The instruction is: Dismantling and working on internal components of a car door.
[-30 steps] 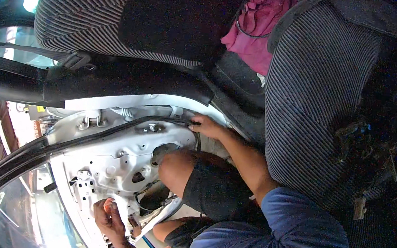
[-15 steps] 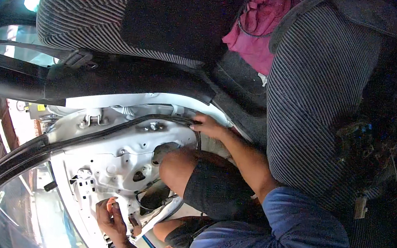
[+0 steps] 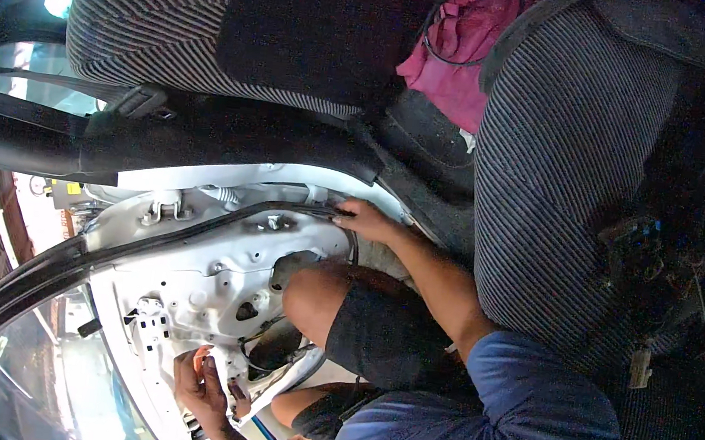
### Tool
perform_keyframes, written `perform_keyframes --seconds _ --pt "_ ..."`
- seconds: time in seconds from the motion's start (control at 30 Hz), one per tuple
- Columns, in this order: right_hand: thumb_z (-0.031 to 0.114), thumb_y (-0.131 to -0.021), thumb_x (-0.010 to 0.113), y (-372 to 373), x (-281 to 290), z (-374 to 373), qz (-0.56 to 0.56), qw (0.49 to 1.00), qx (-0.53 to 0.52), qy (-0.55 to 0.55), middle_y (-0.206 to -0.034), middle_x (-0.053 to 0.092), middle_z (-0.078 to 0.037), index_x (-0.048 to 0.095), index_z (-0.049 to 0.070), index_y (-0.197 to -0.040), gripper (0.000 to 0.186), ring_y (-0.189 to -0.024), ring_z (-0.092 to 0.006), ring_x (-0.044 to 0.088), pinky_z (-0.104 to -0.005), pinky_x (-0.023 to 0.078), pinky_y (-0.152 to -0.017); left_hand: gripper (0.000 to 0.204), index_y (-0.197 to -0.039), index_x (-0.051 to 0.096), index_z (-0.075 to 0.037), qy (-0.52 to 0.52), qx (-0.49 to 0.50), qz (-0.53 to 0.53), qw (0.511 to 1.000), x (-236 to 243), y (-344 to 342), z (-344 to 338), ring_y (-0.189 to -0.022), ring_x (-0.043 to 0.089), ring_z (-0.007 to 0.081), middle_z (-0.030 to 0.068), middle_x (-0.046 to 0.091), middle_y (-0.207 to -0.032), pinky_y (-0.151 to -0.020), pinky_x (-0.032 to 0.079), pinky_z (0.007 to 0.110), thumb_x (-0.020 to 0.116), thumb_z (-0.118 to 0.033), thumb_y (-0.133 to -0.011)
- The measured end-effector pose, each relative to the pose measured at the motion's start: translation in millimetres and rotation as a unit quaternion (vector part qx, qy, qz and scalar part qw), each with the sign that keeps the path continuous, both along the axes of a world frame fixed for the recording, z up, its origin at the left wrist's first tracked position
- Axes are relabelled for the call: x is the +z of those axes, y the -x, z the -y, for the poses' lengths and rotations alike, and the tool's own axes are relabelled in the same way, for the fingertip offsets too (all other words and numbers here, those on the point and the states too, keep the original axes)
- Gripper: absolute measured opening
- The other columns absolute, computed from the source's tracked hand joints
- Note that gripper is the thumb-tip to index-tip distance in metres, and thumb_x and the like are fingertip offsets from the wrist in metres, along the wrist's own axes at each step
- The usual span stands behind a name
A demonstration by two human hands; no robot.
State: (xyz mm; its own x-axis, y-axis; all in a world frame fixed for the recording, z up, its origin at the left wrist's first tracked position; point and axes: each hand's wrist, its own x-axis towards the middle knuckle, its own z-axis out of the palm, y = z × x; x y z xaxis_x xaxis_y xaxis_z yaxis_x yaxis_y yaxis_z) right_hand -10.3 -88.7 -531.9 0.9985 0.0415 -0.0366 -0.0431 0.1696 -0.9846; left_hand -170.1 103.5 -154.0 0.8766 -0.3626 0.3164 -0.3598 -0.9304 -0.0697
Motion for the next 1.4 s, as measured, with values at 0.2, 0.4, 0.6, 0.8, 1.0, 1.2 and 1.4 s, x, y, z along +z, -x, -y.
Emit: perform_keyframes --seconds 0.2,0.4,0.6,0.8,1.0,1.2,1.4 --pt "0.021 -0.092 0.061 -2.1 4.5 -3.7 0.0 1.0 0.002 0.004 -0.098 0.07 -0.008 0.067 0.003 -0.117 0.031 -0.085 -0.0189 0.058 -0.035 0.047 -0.078 0.019 -0.107 0.069 -0.004 -0.005 -0.013 0.002 1.0 -3.6 -3.5 -7.1 -0.081 0.058 0.0253 0.0108 0.063 -0.097 -0.075 0.046 0.034 0.062 -0.013 -0.092" --pt "0.02 -0.091 0.061 -9.4 3.3 3.4 -0.003 1.0 0.004 0.009 -0.097 0.07 -0.008 0.067 0.003 -0.116 0.031 -0.084 -0.0185 0.058 -0.0349 0.047 -0.077 0.019 -0.107 0.069 -0.004 -0.007 -0.018 -0.002 1.0 -5.9 -5.8 -9.2 -0.082 0.058 0.0257 0.0108 0.064 -0.097 -0.076 0.046 0.035 0.062 -0.014 -0.092" --pt "0.02 -0.091 0.061 -12.1 4.1 5.0 -0.003 1.0 0.007 0.013 -0.095 0.07 -0.007 0.067 0.002 -0.115 0.03 -0.083 -0.0182 0.058 -0.0348 0.047 -0.077 0.019 -0.108 0.068 -0.004 -0.003 -0.029 -0.008 1.0 -10.0 -9.7 -15.2 -0.082 0.058 0.0257 0.0111 0.063 -0.097 -0.076 0.046 0.035 0.062 -0.014 -0.092" --pt "0.02 -0.09 0.062 -16.3 7.7 3.8 -0.002 1.0 0.008 0.016 -0.094 0.07 -0.007 0.068 0.002 -0.113 0.03 -0.082 -0.0179 0.057 -0.0348 0.047 -0.076 0.02 -0.109 0.067 -0.003 -0.004 -0.021 -0.015 1.0 -9.5 -9.1 -17.3 -0.083 0.057 0.0258 0.0113 0.063 -0.097 -0.076 0.046 0.035 0.063 -0.012 -0.091" --pt "0.02 -0.09 0.062 -19.9 0.8 -0.9 0.011 1.0 0.008 -0.019 -0.094 0.069 -0.006 0.068 0.001 -0.113 0.03 -0.082 -0.0173 0.057 -0.0341 0.046 -0.077 0.021 -0.109 0.066 -0.003 -0.002 -0.011 -0.029 1.0 -11.3 -7.3 -18.1 -0.083 0.057 0.0263 0.0116 0.062 -0.098 -0.076 0.045 0.035 0.064 -0.01 -0.09" --pt "0.018 -0.089 0.061 -20.3 -13.6 -7.8 0.033 0.995 0.0 -0.091 -0.094 0.069 -0.005 0.067 0.0 -0.113 0.03 -0.083 -0.0165 0.057 -0.0328 0.046 -0.079 0.021 -0.109 0.066 -0.003 -0.006 -0.002 -0.03 1.0 -12.6 -8.0 -21.1 -0.083 0.057 0.0266 0.0117 0.062 -0.098 -0.077 0.046 0.035 0.065 -0.008 -0.089" --pt "0.017 -0.089 0.06 -21.2 -22.1 -12.1 0.054 0.987 -0.006 -0.15 -0.094 0.068 -0.004 0.067 -0.001 -0.112 0.03 -0.085 -0.0157 0.057 -0.0317 0.046 -0.08 0.021 -0.109 0.066 -0.003 -0.013 -0.002 -0.031 0.999 -13.8 -8.2 -22.6 -0.084 0.057 0.0269 0.0118 0.062 -0.098 -0.077 0.046 0.035 0.065 -0.008 -0.089"
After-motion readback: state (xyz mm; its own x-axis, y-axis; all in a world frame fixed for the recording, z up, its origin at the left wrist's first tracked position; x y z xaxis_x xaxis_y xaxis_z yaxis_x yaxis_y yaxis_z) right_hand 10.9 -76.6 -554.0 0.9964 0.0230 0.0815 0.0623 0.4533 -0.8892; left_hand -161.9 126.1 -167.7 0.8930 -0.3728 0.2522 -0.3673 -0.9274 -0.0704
